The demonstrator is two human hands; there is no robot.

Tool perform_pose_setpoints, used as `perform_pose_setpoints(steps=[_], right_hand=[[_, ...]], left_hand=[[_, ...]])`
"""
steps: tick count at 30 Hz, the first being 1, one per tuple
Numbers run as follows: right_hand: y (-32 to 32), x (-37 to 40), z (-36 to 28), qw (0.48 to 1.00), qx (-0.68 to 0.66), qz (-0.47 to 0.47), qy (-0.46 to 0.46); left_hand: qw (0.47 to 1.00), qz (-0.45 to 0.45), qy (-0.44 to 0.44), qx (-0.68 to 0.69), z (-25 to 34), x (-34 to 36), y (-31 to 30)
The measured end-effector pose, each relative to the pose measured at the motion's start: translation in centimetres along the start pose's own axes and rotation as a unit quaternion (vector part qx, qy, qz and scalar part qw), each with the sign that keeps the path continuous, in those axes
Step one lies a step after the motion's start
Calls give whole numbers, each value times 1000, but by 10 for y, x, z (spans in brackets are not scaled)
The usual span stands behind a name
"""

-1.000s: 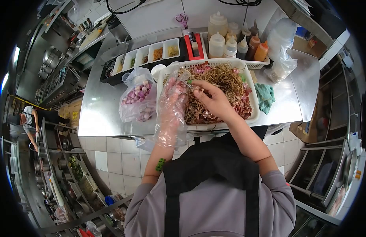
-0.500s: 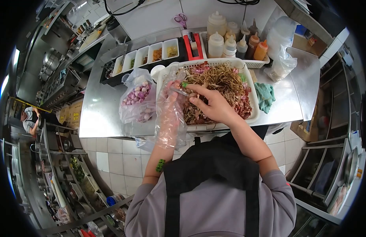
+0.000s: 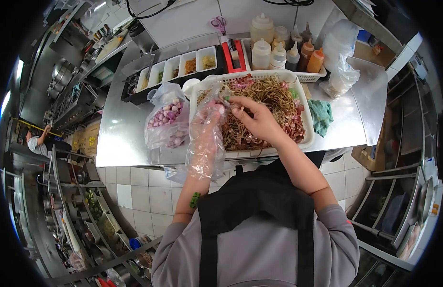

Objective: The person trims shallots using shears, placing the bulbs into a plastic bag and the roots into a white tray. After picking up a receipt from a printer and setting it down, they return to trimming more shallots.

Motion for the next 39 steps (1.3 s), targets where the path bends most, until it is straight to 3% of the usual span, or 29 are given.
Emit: perform_pose_setpoints(steps=[8, 10, 13, 17, 21, 24, 30, 33, 35, 39], right_hand=[[-4, 3, -22, 996, 51, -79, 4], [3, 3, -17, 986, 93, -121, 67], [3, 2, -21, 989, 111, -101, 8], [2, -4, -13, 987, 119, -105, 5], [-3, -2, -18, 993, 59, -101, 17], [-3, 2, -25, 993, 45, -108, 8], [0, 3, -18, 989, 79, -121, -11], [-4, 2, -16, 987, 129, -90, -39], [-5, 4, -2, 992, -14, -95, 82], [-8, 6, 14, 977, -132, -61, 156]], left_hand=[[997, -54, 17, 55, 2, -4, 1], [998, -40, 15, 43, 2, -3, -1], [999, -16, 7, -32, 6, 1, 0], [990, -32, 12, -136, 2, 7, 3], [990, -42, -11, -134, 4, 2, 5], [999, -13, -14, -46, 7, 1, 5], [994, -29, 7, -109, 17, 6, 11], [983, -95, 35, -154, 9, 3, 11], [983, -112, 22, -147, 2, -1, 9], [997, -71, -34, -5, 4, 0, 17]])
Point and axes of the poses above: each hand's wrist, its own x-axis away from the middle knuckle, its own y-axis out of the palm, z = x × y, the point moved 8 cm from there along -x, towards the middle knuckle, and after that the axes turned 14 degrees about -x, right-handed, at the moved point
